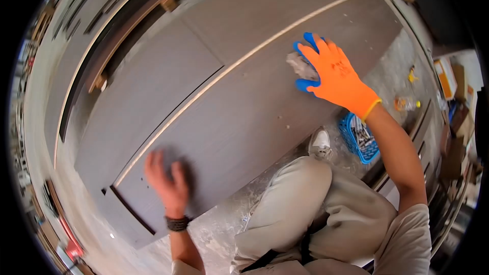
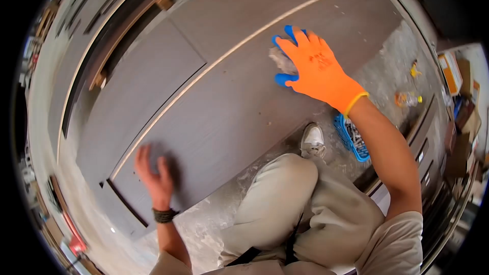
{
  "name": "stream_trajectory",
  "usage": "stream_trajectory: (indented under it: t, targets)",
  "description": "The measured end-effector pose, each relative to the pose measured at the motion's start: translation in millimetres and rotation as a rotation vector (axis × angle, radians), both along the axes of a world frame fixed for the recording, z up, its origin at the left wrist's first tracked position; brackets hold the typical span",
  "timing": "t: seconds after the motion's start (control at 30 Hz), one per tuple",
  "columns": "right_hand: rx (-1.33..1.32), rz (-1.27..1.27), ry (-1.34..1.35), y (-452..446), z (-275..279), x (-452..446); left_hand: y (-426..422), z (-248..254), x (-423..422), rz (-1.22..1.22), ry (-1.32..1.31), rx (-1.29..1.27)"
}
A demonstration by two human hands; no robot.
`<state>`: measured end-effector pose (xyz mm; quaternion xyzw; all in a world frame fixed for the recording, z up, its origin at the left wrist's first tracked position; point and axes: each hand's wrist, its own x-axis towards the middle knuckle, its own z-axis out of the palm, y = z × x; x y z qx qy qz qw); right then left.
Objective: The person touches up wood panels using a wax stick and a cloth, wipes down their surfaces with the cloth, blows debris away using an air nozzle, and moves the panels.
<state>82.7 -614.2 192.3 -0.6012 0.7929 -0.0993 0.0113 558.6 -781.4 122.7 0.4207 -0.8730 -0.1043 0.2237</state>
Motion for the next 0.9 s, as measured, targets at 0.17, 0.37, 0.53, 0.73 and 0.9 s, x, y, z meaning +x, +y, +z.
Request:
stream_trajectory:
  t: [0.17, 0.37, 0.53, 0.73, 0.9]
  targets:
    - [0.061, -0.130, -0.292, 26.8, -34.1, -20.3, 61.3, 17.9, -205.5, -0.478, 0.271, 0.254]
    - [-0.541, -0.337, -1.220, 139.0, -8.6, -6.0, 138.3, 51.4, -339.2, -0.709, 0.699, 1.133]
    - [-0.570, -0.289, -0.126, 290.4, -15.1, 46.7, 229.8, 46.3, -375.5, -1.038, 0.544, 1.487]
    - [-0.864, -0.802, -0.797, 392.7, 1.1, 119.8, 339.7, 21.9, -390.4, -0.884, 0.258, 1.996]
    - [-1.030, -1.191, -0.975, 436.0, -2.8, 125.5, 380.5, 29.1, -417.3, -0.626, -0.071, 2.544]
